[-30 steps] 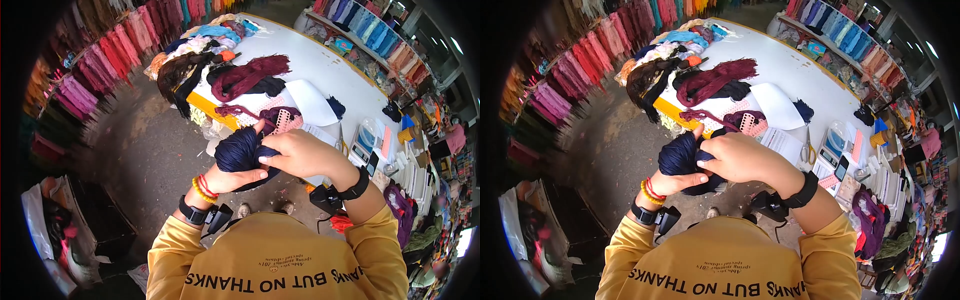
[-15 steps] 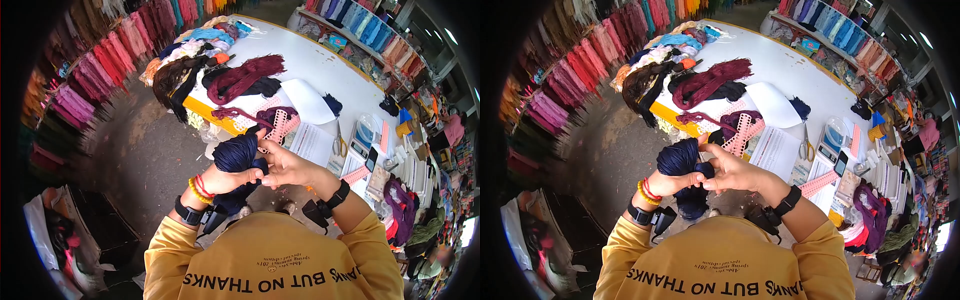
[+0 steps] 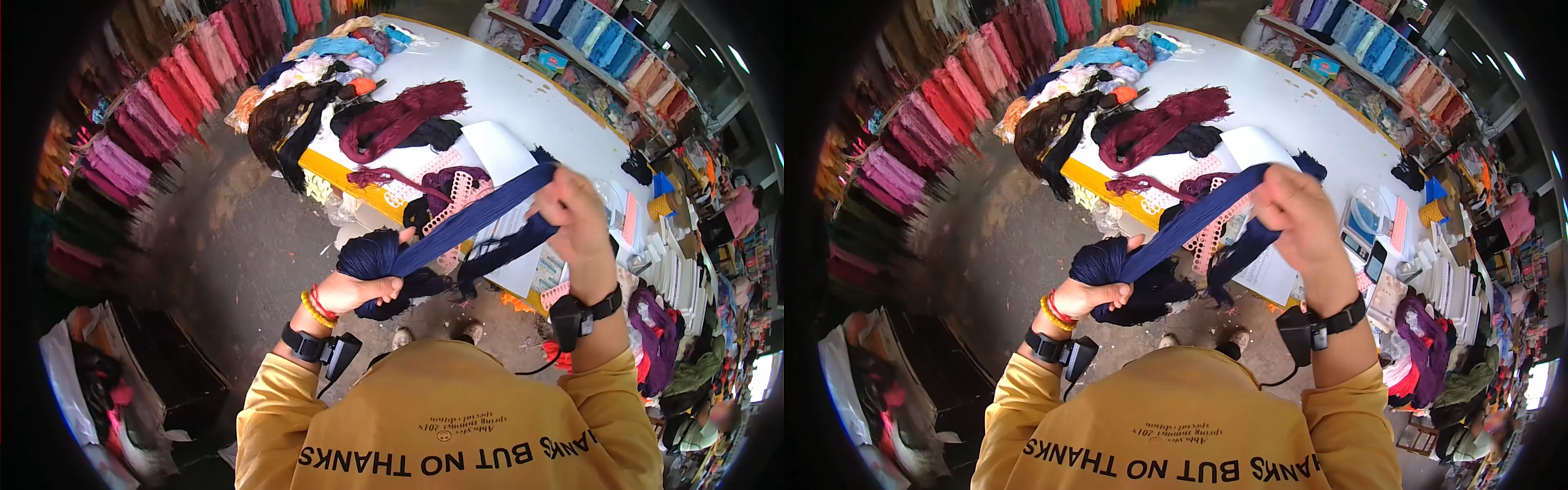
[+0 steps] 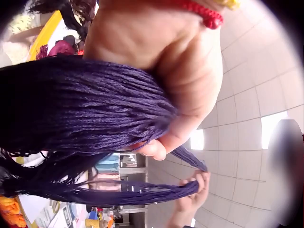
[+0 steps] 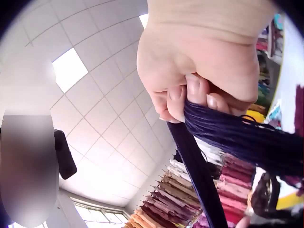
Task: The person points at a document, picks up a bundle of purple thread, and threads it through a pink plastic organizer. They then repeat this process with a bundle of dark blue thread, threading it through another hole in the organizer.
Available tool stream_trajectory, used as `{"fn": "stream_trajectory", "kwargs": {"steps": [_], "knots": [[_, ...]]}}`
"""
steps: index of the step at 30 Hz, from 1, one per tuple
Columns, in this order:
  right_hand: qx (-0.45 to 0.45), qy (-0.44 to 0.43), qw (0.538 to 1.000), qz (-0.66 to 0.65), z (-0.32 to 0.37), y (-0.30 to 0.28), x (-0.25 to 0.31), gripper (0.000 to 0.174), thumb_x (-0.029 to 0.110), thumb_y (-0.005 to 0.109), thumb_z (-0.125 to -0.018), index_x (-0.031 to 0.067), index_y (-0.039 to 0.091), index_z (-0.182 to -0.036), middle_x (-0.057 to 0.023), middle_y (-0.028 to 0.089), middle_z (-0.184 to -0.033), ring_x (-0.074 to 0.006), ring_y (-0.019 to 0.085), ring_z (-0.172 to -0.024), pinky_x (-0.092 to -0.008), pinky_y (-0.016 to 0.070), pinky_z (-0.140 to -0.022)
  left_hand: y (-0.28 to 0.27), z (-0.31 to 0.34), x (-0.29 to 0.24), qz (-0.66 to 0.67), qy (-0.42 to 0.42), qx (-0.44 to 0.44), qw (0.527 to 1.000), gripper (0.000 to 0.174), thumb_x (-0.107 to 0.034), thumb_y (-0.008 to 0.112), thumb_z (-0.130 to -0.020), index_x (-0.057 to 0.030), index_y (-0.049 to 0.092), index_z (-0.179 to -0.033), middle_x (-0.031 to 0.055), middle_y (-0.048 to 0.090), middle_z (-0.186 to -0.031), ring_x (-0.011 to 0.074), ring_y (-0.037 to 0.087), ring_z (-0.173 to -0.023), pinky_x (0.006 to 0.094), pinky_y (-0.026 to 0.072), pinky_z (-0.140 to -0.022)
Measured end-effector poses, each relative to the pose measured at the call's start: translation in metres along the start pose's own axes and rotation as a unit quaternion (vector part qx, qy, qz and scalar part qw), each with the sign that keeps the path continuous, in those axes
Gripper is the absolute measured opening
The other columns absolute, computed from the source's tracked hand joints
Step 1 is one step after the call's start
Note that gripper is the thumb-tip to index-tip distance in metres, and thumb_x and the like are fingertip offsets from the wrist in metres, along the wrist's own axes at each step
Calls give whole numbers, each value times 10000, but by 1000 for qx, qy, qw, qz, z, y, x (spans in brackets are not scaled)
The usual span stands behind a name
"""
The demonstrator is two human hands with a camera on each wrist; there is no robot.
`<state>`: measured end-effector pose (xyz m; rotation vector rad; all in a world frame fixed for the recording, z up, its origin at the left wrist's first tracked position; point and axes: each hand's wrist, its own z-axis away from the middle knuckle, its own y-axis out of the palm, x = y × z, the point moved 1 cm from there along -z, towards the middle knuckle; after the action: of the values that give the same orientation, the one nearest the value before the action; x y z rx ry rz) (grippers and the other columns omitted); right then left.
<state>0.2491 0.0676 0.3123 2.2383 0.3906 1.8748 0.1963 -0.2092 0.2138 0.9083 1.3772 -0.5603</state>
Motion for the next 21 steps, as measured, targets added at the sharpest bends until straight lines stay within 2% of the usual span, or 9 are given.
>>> {"fn": "stream_trajectory", "kwargs": {"steps": [1,3,6,7,10,13,17,20,21], "knots": [[-10,-46,999,-7,0,-2,8,245,238,509,-878,111,444,-679,61,304,-524,-41,252,-446,-206,262,-449,-3,1,6,-7,-5,-15,1000,645,-5,596,-753,-26,322,-1338,36,537,-676,83,507,-543,198,428,-498],[-152,-90,984,-35,5,2,36,269,259,464,-903,135,423,-669,62,266,-482,-74,300,-419,-258,420,-520,-10,1,23,-16,-16,-26,999,649,8,591,-748,-28,322,-1338,36,546,-687,85,515,-548,198,427,-494],[-27,-177,982,-56,7,-7,89,301,306,322,-960,144,480,-762,88,268,-459,-67,288,-381,-240,405,-565,-20,3,45,19,-70,-52,996,658,30,567,-764,-29,281,-1353,31,557,-719,79,528,-585,200,432,-516],[-35,-208,977,-17,7,-5,101,323,308,278,-971,133,490,-801,83,269,-455,-53,280,-381,-229,398,-578,-23,3,51,39,-93,-62,993,661,38,556,-773,-29,261,-1361,29,560,-732,75,533,-602,201,435,-528],[35,-203,978,-18,13,-12,136,280,267,318,-966,91,497,-841,63,296,-479,-59,278,-380,-176,372,-537,-29,2,70,70,-107,-86,988,663,35,546,-772,-31,253,-1364,37,573,-757,84,541,-619,202,430,-525],[10,-262,965,9,16,-9,155,245,214,346,-957,63,499,-838,55,307,-494,-61,281,-381,-152,310,-421,-28,-1,77,69,-98,-91,989,645,42,540,-764,-28,280,-1350,33,567,-756,85,539,-612,202,426,-521],[-31,-316,947,46,23,-20,180,180,144,385,-939,40,493,-838,47,302,-516,-46,265,-388,-135,267,-378,-22,-5,79,34,-80,-116,989,584,39,535,-767,-23,339,-1313,30,558,-741,81,533,-603,200,421,-517],[-94,-389,914,69,30,-37,205,178,147,412,-928,27,515,-846,33,419,-556,-33,287,-392,-124,252,-365,-21,-6,78,29,-76,-146,986,557,33,539,-769,-22,366,-1296,25,553,-726,76,526,-593,197,416,-511],[24,-273,958,-83,16,2,199,376,172,398,-914,120,478,-550,15,405,-431,-66,359,-346,-214,307,-320,-21,-5,77,55,-75,-151,984,558,33,540,-768,-22,368,-1296,23,551,-723,74,523,-589,196,415,-510]]}}
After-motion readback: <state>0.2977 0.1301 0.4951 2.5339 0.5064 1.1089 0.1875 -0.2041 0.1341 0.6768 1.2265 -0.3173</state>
